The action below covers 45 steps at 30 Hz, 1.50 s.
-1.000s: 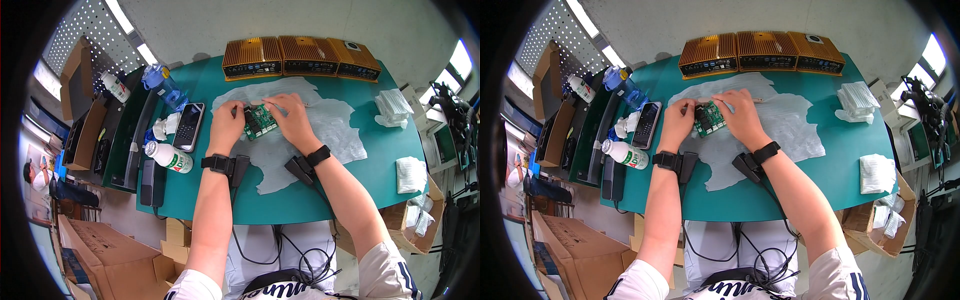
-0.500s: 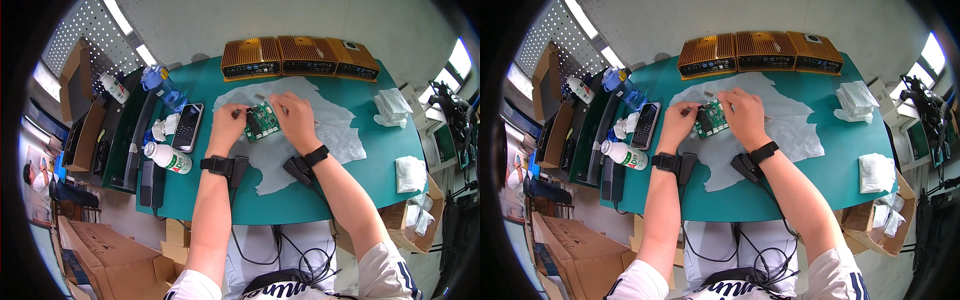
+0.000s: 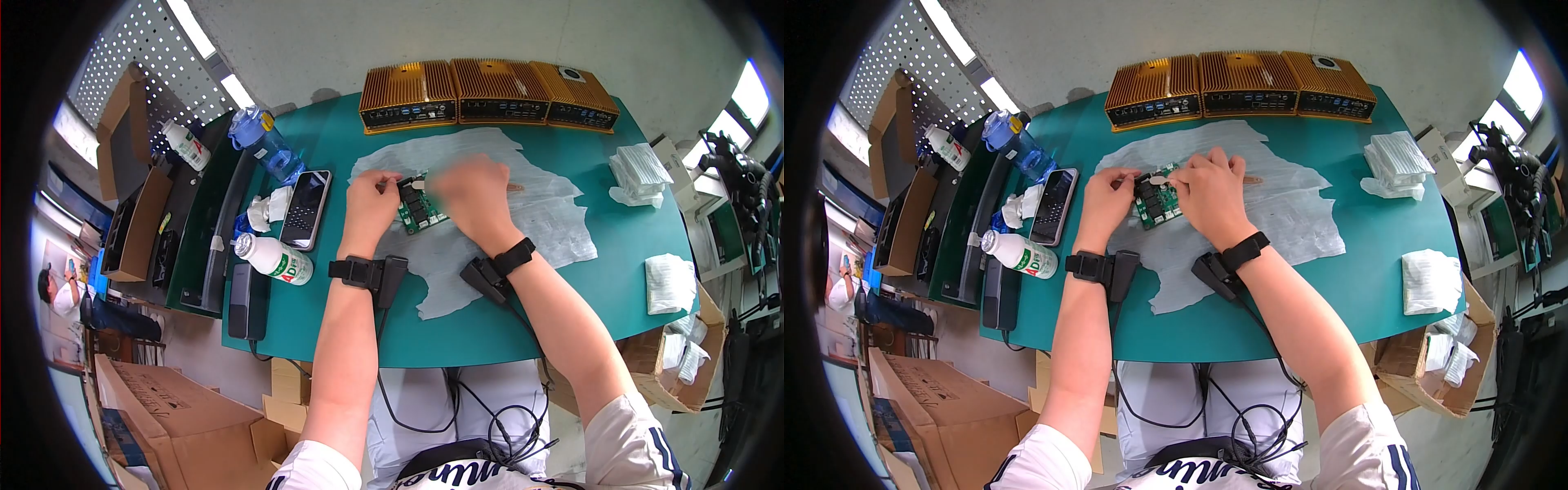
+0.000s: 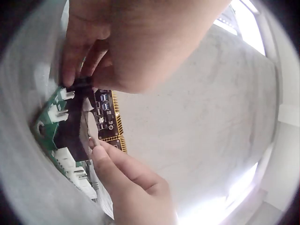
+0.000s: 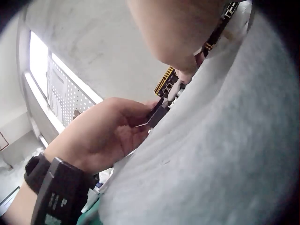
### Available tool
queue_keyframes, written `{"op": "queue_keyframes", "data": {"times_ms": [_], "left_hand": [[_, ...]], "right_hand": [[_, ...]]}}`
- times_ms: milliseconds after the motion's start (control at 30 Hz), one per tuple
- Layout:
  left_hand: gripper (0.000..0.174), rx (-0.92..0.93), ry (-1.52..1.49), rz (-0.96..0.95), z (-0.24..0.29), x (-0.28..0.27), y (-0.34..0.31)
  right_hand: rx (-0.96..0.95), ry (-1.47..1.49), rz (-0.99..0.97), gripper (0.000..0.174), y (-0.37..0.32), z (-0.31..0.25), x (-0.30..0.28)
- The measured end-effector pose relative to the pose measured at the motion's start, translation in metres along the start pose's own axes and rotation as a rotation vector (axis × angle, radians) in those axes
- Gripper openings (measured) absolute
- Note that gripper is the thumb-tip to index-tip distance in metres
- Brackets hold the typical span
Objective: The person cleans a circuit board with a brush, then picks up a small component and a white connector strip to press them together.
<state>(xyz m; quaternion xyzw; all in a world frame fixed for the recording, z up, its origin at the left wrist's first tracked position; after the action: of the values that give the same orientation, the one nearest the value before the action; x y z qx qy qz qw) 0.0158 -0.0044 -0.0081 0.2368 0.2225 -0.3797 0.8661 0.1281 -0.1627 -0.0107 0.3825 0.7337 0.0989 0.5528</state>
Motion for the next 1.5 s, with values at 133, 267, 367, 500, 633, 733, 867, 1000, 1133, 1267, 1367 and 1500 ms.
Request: {"op": "queue_keyframes", "data": {"times_ms": [133,267,367,500,633,733,867,1000,1133,1267,1367,1500], "left_hand": [[0.022,-0.076,0.037,0.042,0.010,-0.004,-0.004],[0.026,-0.143,0.042,0.023,0.008,-0.005,-0.004],[0.029,-0.129,0.063,0.053,0.012,-0.006,-0.005],[0.031,-0.196,0.017,-0.007,0.006,-0.005,-0.003],[0.031,-0.190,-0.007,-0.032,0.005,-0.005,-0.003],[0.033,-0.122,0.006,-0.009,-0.006,-0.001,-0.001],[0.034,-0.129,0.007,-0.003,0.004,-0.003,-0.004],[0.031,-0.107,0.029,0.001,0.014,-0.005,-0.005],[0.029,-0.060,0.051,0.019,0.016,-0.005,-0.005],[0.024,0.014,0.027,0.041,0.007,-0.001,-0.004],[0.021,0.000,-0.004,0.012,0.010,0.000,-0.004],[0.022,0.011,-0.005,0.004,0.009,0.001,-0.004]], "right_hand": [[0.003,0.018,-0.006,0.012,-0.001,0.001,0.001],[0.000,0.013,-0.042,0.017,-0.001,0.003,0.003],[0.001,0.022,-0.076,0.020,-0.002,0.003,0.004],[0.009,0.057,-0.085,0.021,-0.002,0.003,0.004],[0.016,0.057,-0.099,0.019,-0.002,0.005,0.005],[0.018,0.032,-0.084,0.019,-0.002,0.006,0.007],[0.013,0.006,-0.015,0.016,0.003,0.001,0.001],[0.007,0.118,0.166,0.012,0.008,-0.005,-0.008],[-0.022,0.148,0.268,0.011,0.011,-0.010,-0.017],[-0.044,0.207,0.297,0.010,0.014,-0.007,-0.017],[-0.067,0.333,0.343,0.010,0.014,-0.007,-0.017],[-0.062,0.500,0.384,0.013,0.012,-0.006,-0.013]]}}
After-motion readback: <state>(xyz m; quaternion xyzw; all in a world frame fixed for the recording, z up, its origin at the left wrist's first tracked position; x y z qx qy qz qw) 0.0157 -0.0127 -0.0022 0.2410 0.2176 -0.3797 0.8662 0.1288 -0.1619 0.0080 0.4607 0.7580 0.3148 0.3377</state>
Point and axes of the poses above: each hand's wrist, its own y-axis towards the middle knuckle, its own x-axis out of the palm, z = x × y, the point moved 1 cm from there along y, towards the middle knuckle, and after that the axes turned 7 degrees about -z, right-handed, at the moved point
